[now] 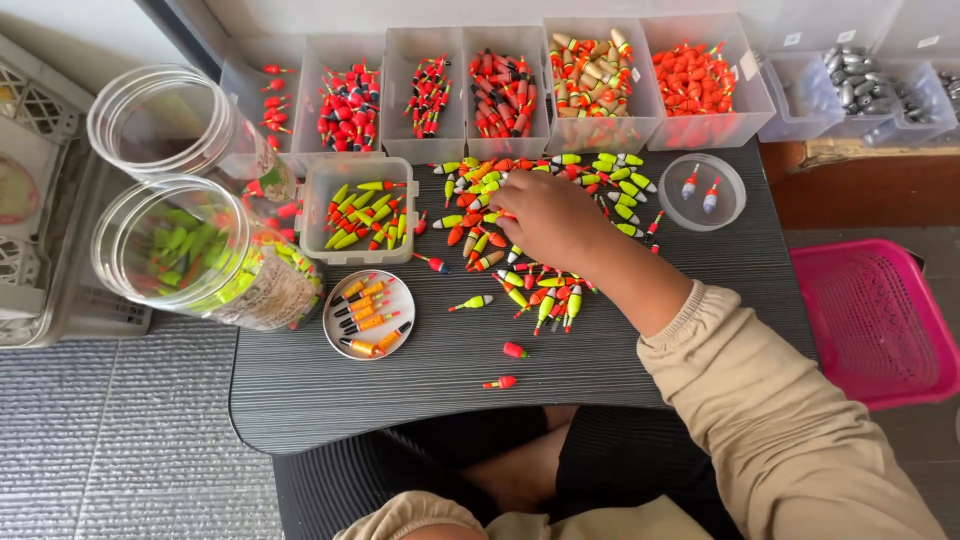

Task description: Assembling small fishing floats by attaching caps to the bodies and sorting them into organized bins.

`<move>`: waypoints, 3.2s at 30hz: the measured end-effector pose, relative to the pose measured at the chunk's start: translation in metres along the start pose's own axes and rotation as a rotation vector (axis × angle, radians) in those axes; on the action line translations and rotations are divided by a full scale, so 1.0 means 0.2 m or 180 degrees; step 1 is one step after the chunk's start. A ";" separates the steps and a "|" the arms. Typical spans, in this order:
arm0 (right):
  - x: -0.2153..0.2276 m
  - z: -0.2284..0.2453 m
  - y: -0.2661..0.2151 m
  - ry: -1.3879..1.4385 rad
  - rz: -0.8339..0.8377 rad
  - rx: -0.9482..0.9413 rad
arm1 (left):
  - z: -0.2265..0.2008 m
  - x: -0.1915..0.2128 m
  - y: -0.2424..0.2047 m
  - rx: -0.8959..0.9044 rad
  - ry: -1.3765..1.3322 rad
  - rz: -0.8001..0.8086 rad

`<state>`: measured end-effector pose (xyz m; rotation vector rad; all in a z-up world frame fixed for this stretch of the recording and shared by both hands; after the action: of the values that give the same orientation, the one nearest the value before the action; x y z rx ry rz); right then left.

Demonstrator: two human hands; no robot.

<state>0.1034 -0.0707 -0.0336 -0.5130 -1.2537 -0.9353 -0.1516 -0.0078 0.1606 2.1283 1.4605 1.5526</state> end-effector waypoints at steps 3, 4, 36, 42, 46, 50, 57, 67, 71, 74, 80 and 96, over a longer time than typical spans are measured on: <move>0.01 -0.06 -0.04 0.0140 0.0033 -0.0114 | 0.17 -0.18 -0.17 0.0033 0.0385 0.0150; 0.05 -0.07 -0.08 0.0302 -0.0170 -0.0108 | 0.19 -0.20 -0.18 0.0045 0.0509 0.0202; 0.19 -0.31 -0.35 0.3500 -0.1262 -0.1053 | 1.41 -0.78 0.08 0.0231 0.1652 0.0051; 0.15 -0.31 -0.31 0.1927 -0.1290 -0.0589 | 1.31 -0.65 0.10 -0.0037 0.1751 -0.0229; 0.11 -0.31 -0.35 0.2087 -0.1156 -0.0736 | 1.29 -0.67 0.08 -0.0032 0.1553 -0.0136; 0.18 -0.18 -0.39 0.2133 -0.1046 -0.0767 | 1.25 -0.66 0.07 0.0231 0.0904 -0.0135; 0.03 -0.30 -0.43 0.2855 -0.0698 -0.1120 | 1.21 -0.62 0.10 0.0117 0.0767 -0.0398; 0.21 -0.23 -0.43 0.2162 -0.1275 -0.0798 | 1.25 -0.58 0.11 0.0323 0.0144 -0.0540; 0.16 -0.24 -0.43 0.2410 -0.1109 -0.0875 | 1.21 -0.53 0.14 0.0232 0.0139 -0.0545; 0.20 -0.23 -0.42 0.2405 -0.1238 -0.0798 | 1.22 -0.53 0.14 0.0281 -0.0050 -0.0551; 0.22 -0.21 -0.42 0.1970 -0.1230 -0.0559 | 1.25 -0.57 0.12 0.0399 -0.0325 -0.0541; 0.50 -0.70 -0.32 0.1019 -0.2073 -0.1941 | 1.27 -0.35 0.09 0.1148 -0.0051 -0.1480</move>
<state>0.1331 -0.2468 0.0136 -0.3969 -0.8281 -1.8991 0.0602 0.0326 0.0071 1.7560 2.1681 1.1693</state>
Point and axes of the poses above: each hand's wrist, its own y-axis towards the middle knuckle, its own x-axis out of the back of the hand, z = x × y, the point moved 6 cm from there along y, towards the middle knuckle, and after that the axes turned 12 degrees about -x, right-handed, at the moved point
